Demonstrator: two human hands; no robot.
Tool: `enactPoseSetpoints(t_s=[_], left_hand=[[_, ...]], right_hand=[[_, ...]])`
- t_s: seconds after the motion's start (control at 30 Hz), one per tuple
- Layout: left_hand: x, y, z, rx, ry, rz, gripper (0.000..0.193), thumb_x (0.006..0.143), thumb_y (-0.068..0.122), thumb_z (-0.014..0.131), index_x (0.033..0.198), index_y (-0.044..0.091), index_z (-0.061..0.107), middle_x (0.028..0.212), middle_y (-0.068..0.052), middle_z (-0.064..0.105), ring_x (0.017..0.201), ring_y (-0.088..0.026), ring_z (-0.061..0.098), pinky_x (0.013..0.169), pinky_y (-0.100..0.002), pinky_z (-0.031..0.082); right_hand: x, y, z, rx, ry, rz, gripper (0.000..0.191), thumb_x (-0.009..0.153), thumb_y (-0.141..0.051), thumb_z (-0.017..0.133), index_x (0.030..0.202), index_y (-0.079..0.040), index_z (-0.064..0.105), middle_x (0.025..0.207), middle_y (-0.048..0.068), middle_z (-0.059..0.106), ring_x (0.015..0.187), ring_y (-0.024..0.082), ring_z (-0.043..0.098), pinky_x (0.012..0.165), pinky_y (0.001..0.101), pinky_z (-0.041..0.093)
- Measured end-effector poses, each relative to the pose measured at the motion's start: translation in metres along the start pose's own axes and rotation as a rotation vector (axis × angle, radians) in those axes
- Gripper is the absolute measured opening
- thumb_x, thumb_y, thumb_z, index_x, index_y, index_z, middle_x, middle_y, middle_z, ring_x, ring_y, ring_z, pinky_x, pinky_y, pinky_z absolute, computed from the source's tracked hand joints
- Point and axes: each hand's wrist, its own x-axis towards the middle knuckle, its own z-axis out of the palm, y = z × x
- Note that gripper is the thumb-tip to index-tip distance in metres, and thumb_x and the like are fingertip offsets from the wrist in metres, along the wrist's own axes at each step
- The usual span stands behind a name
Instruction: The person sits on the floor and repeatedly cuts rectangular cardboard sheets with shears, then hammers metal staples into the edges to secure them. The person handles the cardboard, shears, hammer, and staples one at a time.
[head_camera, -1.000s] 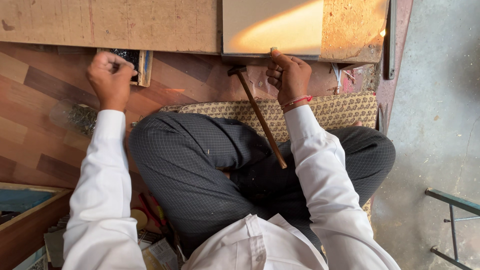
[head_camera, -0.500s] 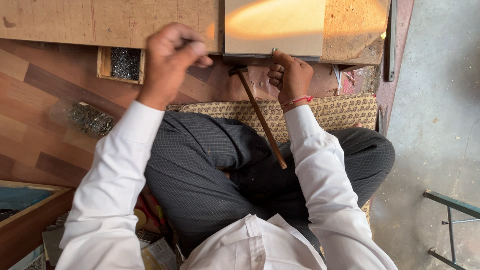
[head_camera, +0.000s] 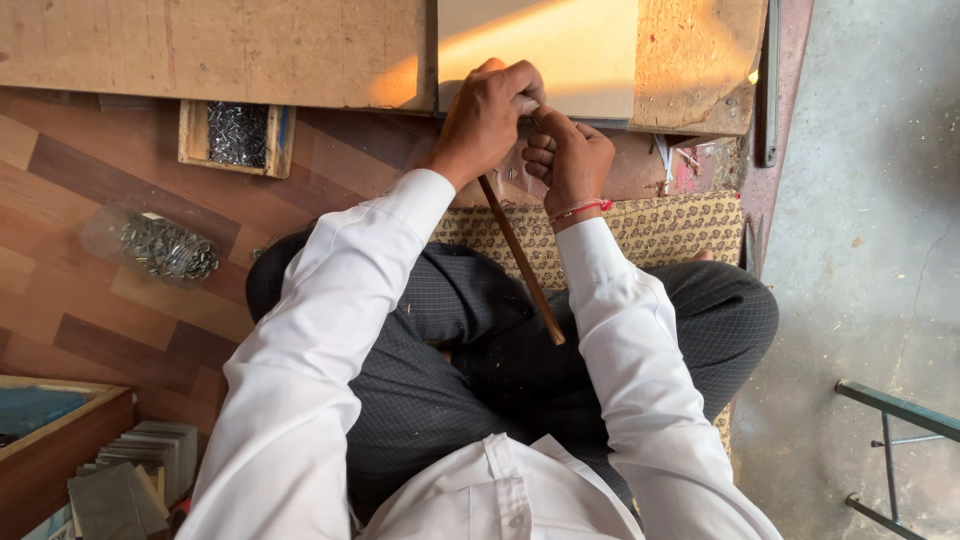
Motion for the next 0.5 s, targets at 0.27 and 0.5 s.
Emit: enactPoseSetpoints(t_s=[0.27,0.5], left_hand=[[-0.010,0.003,-0.005,0.129,0.000,0.042,0.009,0.092,-0.003,0.067,0.092,0.006,0.067,0.078,-0.009,0.066,0.082,-0.024,0.064,0.068,-0.040,0.055],[-0.012,0.002,-0.002,0.114,0.028,0.037,0.007,0.093,0.000,0.068,0.092,0.007,0.069,0.078,-0.007,0.067,0.081,-0.023,0.064,0.072,-0.040,0.056]], right_hand=[[-0.006,0.011,-0.005,0.012,0.010,-0.030,0.014,0.093,-0.008,0.069,0.086,0.005,0.069,0.072,0.010,0.068,0.055,0.014,0.063,0.047,0.0256,0.050],[-0.002,0.016,-0.005,-0.011,0.020,-0.091,0.019,0.096,-0.009,0.070,0.081,0.003,0.067,0.067,0.008,0.064,0.051,0.012,0.058,0.044,0.0252,0.044]])
